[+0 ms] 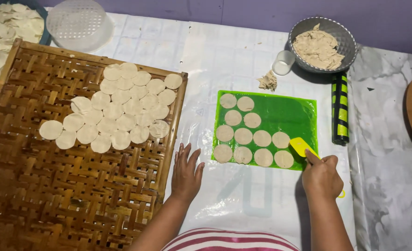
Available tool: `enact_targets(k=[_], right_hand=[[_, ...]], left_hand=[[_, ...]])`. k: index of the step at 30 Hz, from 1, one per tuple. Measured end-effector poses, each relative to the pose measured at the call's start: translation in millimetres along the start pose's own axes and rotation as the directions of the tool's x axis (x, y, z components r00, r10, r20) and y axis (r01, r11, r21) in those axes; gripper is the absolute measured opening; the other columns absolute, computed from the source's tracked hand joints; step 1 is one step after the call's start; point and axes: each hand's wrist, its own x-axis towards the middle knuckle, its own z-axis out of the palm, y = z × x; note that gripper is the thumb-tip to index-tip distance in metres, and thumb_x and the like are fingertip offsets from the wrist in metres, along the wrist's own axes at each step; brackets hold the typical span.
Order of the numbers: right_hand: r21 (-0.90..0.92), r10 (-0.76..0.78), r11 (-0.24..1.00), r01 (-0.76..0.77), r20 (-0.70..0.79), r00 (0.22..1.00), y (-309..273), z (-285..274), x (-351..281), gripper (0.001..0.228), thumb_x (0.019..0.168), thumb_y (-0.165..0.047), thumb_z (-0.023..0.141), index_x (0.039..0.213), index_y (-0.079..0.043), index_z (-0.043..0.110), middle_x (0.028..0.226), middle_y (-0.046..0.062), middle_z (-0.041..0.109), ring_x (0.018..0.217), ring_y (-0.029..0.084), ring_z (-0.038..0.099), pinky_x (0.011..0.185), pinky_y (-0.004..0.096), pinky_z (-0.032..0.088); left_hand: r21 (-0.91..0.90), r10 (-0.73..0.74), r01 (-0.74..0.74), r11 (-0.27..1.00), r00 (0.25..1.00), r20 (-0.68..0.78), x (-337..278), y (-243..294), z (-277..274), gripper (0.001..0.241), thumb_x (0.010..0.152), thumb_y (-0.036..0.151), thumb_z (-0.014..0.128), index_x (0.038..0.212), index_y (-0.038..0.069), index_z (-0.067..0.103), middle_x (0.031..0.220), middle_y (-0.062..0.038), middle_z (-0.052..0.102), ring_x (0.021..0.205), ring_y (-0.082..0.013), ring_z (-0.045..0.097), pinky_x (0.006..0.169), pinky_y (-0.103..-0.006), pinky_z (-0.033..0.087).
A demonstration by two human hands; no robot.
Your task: Using a plastic scraper to lift small round dough cutouts from a mat and neatly arrange them on a large wooden tray.
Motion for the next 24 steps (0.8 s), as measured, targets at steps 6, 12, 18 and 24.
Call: enact_targets(k=[6, 12, 18, 24], right_hand=[[-0.102, -0.096, 0.990, 0.094, -0.016, 0.995, 22, 10, -11, 0.036, 0.090, -0.022, 0.070, 0.120, -0.040, 0.078, 0.109, 0.006, 0.058, 0.084, 0.024, 0.070, 0.069, 0.039, 0.056], [-0.162, -0.163, 0.973, 0.162, 0.010, 0.987, 5, 4, -13, 0.037, 0.091, -0.020, 0.067, 0.122, -0.039, 0.077, 0.105, 0.010, 0.058, 0.077, 0.027, 0.069, 0.069, 0.040, 0.055], [-0.194, -0.203, 0.958, 0.212, 0.065, 0.977, 1, -5, -12, 0.040, 0.090, -0.018, 0.065, 0.123, -0.037, 0.077, 0.105, 0.011, 0.057, 0.072, 0.027, 0.068, 0.064, 0.039, 0.055], [-0.167, -0.219, 0.959, 0.230, 0.079, 0.973, -9, -16, -16, 0.041, 0.086, -0.017, 0.068, 0.121, -0.036, 0.078, 0.104, 0.012, 0.058, 0.070, 0.025, 0.068, 0.063, 0.038, 0.055]], left_hand=[[0.058, 0.009, -0.009, 0.998, 1.000, -0.008, 0, -1, 6, 0.043, 0.098, 0.025, 0.062, 0.137, 0.008, 0.057, 0.153, -0.019, 0.042, 0.152, -0.0392, 0.027, 0.122, -0.0541, 0.023], [0.064, -0.017, 0.017, 0.998, 1.000, 0.002, -1, 1, 7, 0.042, 0.098, 0.025, 0.061, 0.137, 0.008, 0.058, 0.154, -0.019, 0.042, 0.153, -0.0382, 0.026, 0.123, -0.0533, 0.023], [0.062, -0.062, 0.059, 0.996, 0.997, 0.038, -1, 2, 5, 0.042, 0.098, 0.025, 0.060, 0.137, 0.008, 0.058, 0.155, -0.018, 0.041, 0.153, -0.0374, 0.025, 0.123, -0.0525, 0.022], [0.053, -0.045, 0.044, 0.998, 0.999, 0.025, -1, 5, 3, 0.042, 0.098, 0.025, 0.061, 0.136, 0.008, 0.059, 0.154, -0.018, 0.042, 0.152, -0.0374, 0.026, 0.123, -0.0525, 0.022]])
